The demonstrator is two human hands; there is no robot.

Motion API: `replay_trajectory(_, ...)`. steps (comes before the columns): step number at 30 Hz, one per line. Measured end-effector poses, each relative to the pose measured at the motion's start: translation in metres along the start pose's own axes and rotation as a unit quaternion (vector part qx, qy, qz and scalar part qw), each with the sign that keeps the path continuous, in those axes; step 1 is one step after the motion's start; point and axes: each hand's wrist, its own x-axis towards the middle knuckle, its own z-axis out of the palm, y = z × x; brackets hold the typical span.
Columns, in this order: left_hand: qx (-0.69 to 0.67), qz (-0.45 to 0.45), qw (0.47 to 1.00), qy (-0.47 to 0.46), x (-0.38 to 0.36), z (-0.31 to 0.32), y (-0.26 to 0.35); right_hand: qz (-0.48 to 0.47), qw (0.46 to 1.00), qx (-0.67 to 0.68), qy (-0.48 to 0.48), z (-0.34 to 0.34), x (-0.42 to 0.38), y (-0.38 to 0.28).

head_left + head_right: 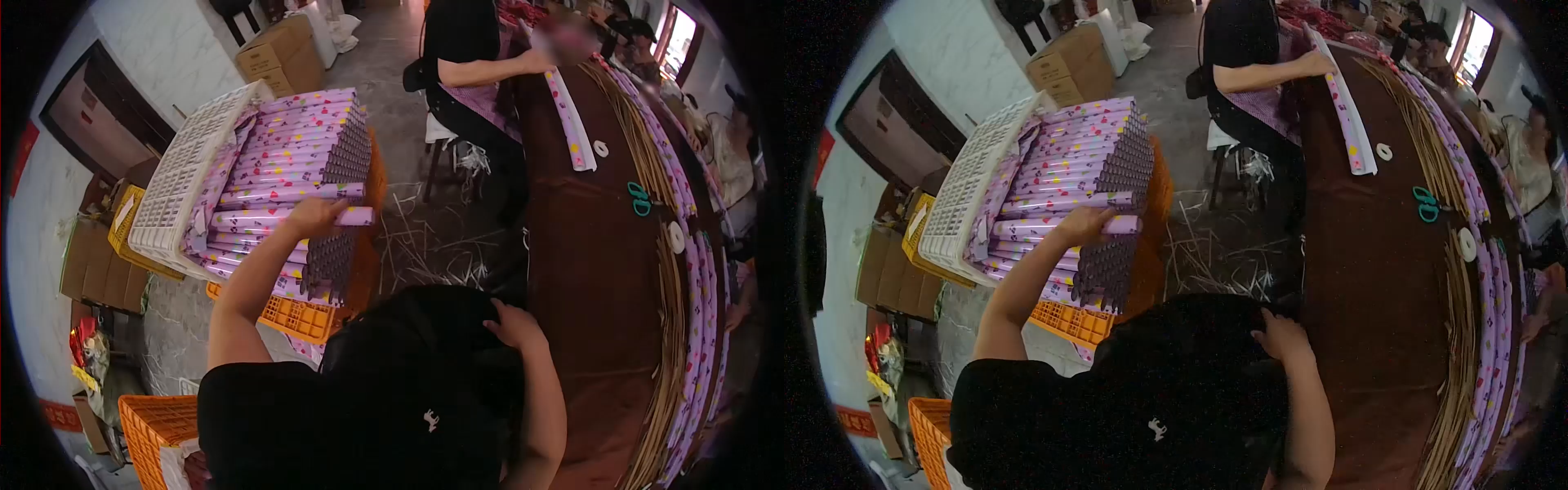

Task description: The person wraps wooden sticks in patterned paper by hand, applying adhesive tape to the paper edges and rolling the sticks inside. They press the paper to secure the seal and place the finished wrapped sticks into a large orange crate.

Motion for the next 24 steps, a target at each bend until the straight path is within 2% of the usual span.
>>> replay_trajectory(2,-0.045,-0.022,0.999,0.021,0.014,-0.014,0.021,-0.007,1.0,-0.003,-0.002,-0.002,0.001,-0.003)
replay_trajectory(4,-0.092,-0.009,0.996,-0.012,0.033,-0.037,0.032,0.003,1.0,0.0,-0.013,-0.007,-0.005,-0.006)
replay_trajectory(6,-0.098,-0.018,0.995,-0.006,0.046,-0.054,0.041,-0.003,1.0,0.005,0.022,0.001,-0.003,-0.002)
replay_trajectory(8,-0.152,-0.002,0.988,0.0,0.06,-0.07,0.048,-0.007,0.998,0.012,0.056,0.005,-0.002,0.0)
replay_trajectory(10,-0.157,0.01,0.987,0.018,0.076,-0.089,0.058,0.003,0.999,0.012,0.04,0.005,0.0,0.0)
replay_trajectory(12,-0.221,0.044,0.973,0.039,0.088,-0.11,0.072,-0.003,1.0,0.007,0.02,0.005,0.004,0.003)
replay_trajectory(18,-0.225,0.098,0.966,0.079,0.112,-0.158,0.122,-0.004,1.0,0.011,-0.003,-0.003,-0.001,-0.004)
replay_trajectory(20,-0.199,0.1,0.971,0.085,0.119,-0.163,0.139,0.002,1.0,0.007,0.0,-0.002,-0.002,-0.003)
replay_trajectory(22,-0.169,0.056,0.983,0.042,0.118,-0.175,0.158,-0.052,0.996,0.057,0.047,-0.001,-0.002,-0.001)
replay_trajectory(24,-0.158,0.063,0.984,0.051,0.117,-0.175,0.166,-0.061,0.991,0.1,0.06,-0.004,-0.007,-0.006)
